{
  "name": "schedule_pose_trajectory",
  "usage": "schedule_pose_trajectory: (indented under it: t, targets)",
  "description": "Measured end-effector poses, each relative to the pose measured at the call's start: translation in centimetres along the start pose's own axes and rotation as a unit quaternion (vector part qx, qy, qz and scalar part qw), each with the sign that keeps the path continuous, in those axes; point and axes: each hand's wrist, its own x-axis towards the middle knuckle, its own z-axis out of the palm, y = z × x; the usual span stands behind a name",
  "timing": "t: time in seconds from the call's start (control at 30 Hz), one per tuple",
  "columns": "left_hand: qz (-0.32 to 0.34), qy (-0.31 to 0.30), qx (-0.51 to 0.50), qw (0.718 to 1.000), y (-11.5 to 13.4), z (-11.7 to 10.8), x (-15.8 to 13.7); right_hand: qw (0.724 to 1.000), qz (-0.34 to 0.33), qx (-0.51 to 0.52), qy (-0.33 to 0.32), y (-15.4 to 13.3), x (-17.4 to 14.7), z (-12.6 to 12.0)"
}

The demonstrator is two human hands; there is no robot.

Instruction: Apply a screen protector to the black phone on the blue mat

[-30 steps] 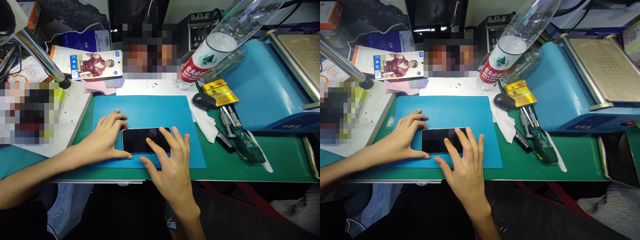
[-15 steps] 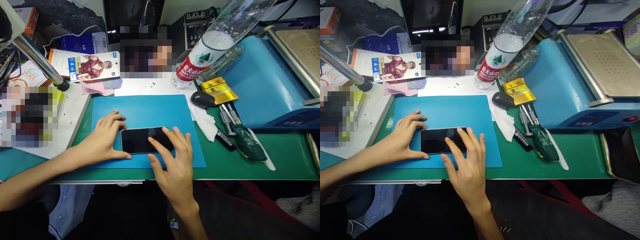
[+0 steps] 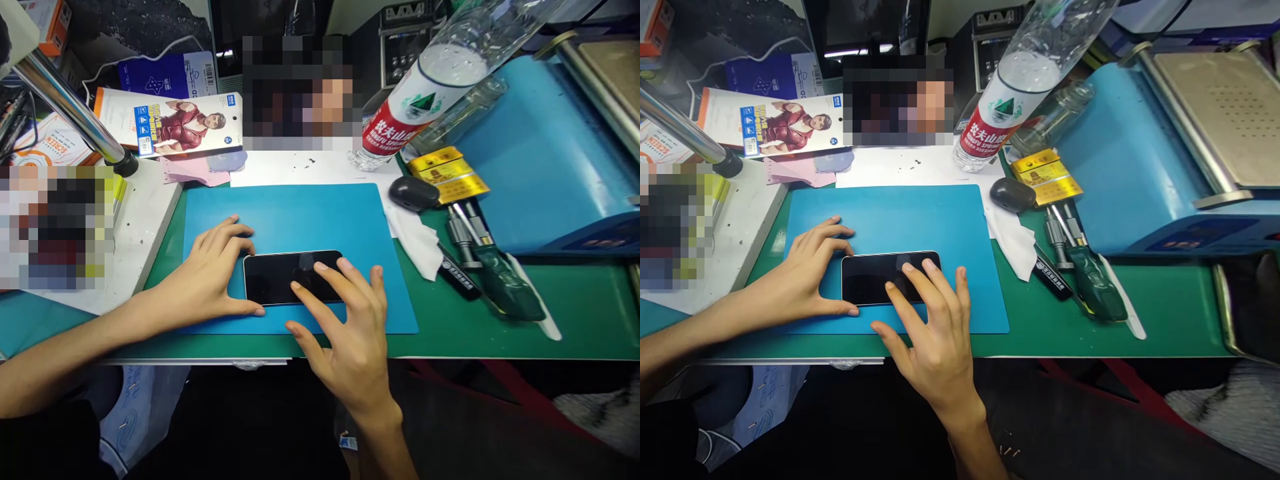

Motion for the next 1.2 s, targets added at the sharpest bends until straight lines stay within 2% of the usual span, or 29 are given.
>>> schedule_pose_trajectory:
  t: [0.13,0.3,0.57,0.77,0.87,0.97,1.2]
  targets:
    - [0.000,-0.006,0.003,1.000,0.08,-0.10,0.02,1.000,-0.002,0.011,0.017,0.10,-0.21,-0.10]
    - [-0.002,-0.009,0.005,1.000,0.22,-0.24,0.04,0.999,0.027,0.010,0.041,0.06,-0.31,0.12]
    - [0.005,-0.008,0.017,1.000,0.16,-0.16,0.10,0.996,0.074,-0.013,0.039,-0.17,-0.15,0.48]
    - [0.007,-0.006,0.012,1.000,0.14,-0.13,0.09,0.997,0.024,0.000,0.076,0.06,-0.46,0.31]
    - [0.008,-0.005,0.016,1.000,0.09,-0.09,0.05,0.996,0.025,0.002,0.088,-0.04,-0.61,0.30]
    - [0.013,-0.003,0.022,1.000,0.03,-0.01,0.01,0.995,0.052,-0.017,0.079,-0.24,-0.54,0.39]
    - [0.019,0.001,0.028,0.999,-0.02,0.12,-0.02,0.996,0.077,-0.042,0.003,-0.21,0.11,0.35]
